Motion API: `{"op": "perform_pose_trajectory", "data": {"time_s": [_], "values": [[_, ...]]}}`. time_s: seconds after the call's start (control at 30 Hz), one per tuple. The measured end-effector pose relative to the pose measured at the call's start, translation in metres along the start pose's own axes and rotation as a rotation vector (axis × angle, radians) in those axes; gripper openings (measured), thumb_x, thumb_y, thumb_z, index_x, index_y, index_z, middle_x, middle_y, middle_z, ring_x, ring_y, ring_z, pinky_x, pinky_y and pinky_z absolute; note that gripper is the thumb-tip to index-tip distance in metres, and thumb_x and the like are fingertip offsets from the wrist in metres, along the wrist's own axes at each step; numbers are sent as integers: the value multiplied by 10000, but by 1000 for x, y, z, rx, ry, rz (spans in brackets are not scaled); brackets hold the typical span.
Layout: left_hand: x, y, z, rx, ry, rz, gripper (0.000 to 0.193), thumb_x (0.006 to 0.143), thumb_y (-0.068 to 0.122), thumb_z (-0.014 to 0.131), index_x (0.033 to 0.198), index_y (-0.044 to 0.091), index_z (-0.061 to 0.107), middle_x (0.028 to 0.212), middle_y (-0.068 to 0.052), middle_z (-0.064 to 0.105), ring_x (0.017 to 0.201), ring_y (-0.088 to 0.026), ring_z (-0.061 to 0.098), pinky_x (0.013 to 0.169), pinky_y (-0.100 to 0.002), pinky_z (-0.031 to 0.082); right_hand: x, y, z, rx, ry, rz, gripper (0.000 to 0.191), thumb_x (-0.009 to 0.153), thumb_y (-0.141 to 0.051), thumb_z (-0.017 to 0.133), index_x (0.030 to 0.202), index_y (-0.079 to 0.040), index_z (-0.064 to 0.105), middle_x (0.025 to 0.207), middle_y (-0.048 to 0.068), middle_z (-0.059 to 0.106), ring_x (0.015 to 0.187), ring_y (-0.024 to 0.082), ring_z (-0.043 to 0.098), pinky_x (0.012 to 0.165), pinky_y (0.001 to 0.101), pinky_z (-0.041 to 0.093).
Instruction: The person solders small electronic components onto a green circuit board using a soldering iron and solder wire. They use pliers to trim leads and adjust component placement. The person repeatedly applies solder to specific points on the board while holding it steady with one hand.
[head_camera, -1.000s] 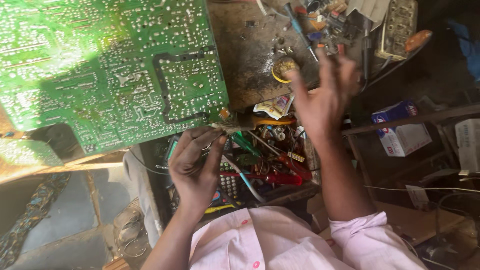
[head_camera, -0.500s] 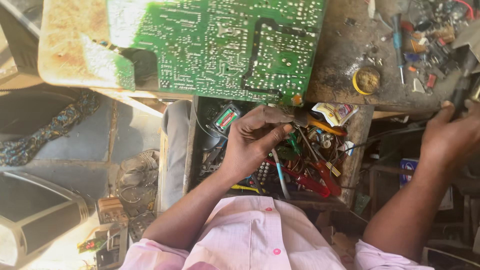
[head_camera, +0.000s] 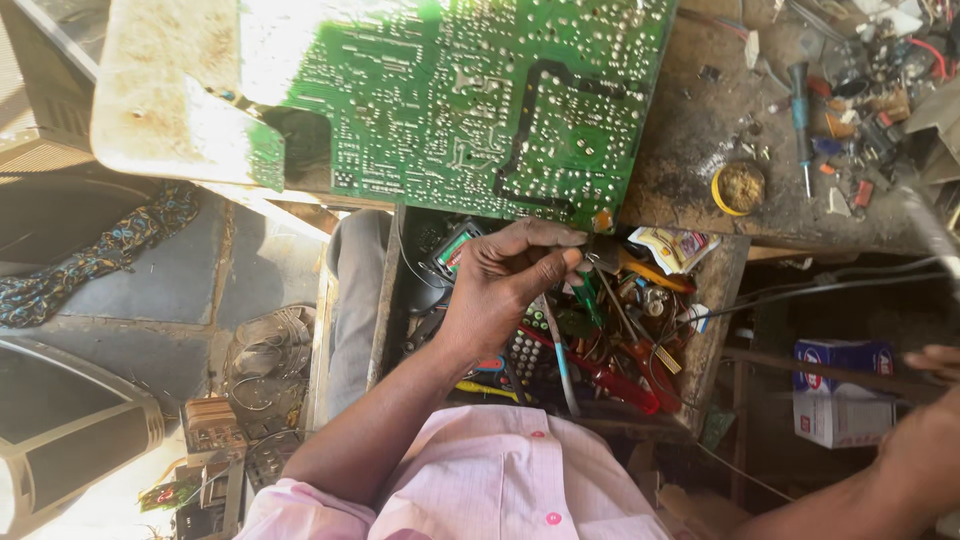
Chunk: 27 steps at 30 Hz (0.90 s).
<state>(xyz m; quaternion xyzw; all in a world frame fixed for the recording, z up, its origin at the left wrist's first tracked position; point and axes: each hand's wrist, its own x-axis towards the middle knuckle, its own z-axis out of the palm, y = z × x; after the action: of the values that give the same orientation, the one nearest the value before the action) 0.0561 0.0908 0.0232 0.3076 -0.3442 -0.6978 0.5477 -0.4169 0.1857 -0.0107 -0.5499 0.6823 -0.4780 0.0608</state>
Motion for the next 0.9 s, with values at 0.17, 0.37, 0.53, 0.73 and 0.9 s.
{"op": "perform_pose_trajectory", "data": {"time_s": [0.17, 0.37, 0.53, 0.73, 0.9], "values": [[5, -4, 9, -5, -28, -20, 174, 1010, 17, 679, 1170, -31, 727, 1071, -106, 732, 925, -157, 721, 826, -291, 607, -18, -46, 16, 875, -85, 237, 56, 1168, -17, 598, 1184, 6, 646, 922, 117, 646, 765, 205, 658, 636, 337, 546], [4, -5, 12, -29, -68, -42, 186, 1000, 33, 690, 1172, -28, 726, 1102, -118, 732, 949, -173, 731, 854, -314, 616, -16, -93, 63, 1078, -367, 188, 74, 1158, -31, 658, 1157, 42, 673, 835, 198, 696, 634, 204, 655, 528, 328, 527], [4, -9, 9, -88, -114, -71, 180, 1006, 26, 696, 1172, -30, 735, 1071, -130, 741, 932, -191, 731, 860, -322, 616, -17, -91, 81, 1126, -401, 265, 99, 1127, -33, 668, 1181, 43, 703, 847, 197, 717, 621, 198, 651, 533, 324, 521], [4, -12, 8, -126, -131, -121, 199, 992, 49, 708, 1168, -37, 738, 1108, -132, 742, 947, -193, 738, 846, -325, 627, -19, -90, 86, 1155, -410, 324, 110, 1121, -61, 698, 1177, 34, 710, 881, 185, 718, 640, 189, 644, 557, 315, 514], [4, -11, 7, -138, -141, -147, 199, 997, 51, 711, 1173, -37, 739, 1070, -140, 755, 928, -199, 747, 837, -319, 627, -20, -92, 90, 1176, -418, 335, 118, 1117, -73, 703, 1172, 31, 714, 880, 188, 718, 630, 181, 637, 545, 304, 504]]}}
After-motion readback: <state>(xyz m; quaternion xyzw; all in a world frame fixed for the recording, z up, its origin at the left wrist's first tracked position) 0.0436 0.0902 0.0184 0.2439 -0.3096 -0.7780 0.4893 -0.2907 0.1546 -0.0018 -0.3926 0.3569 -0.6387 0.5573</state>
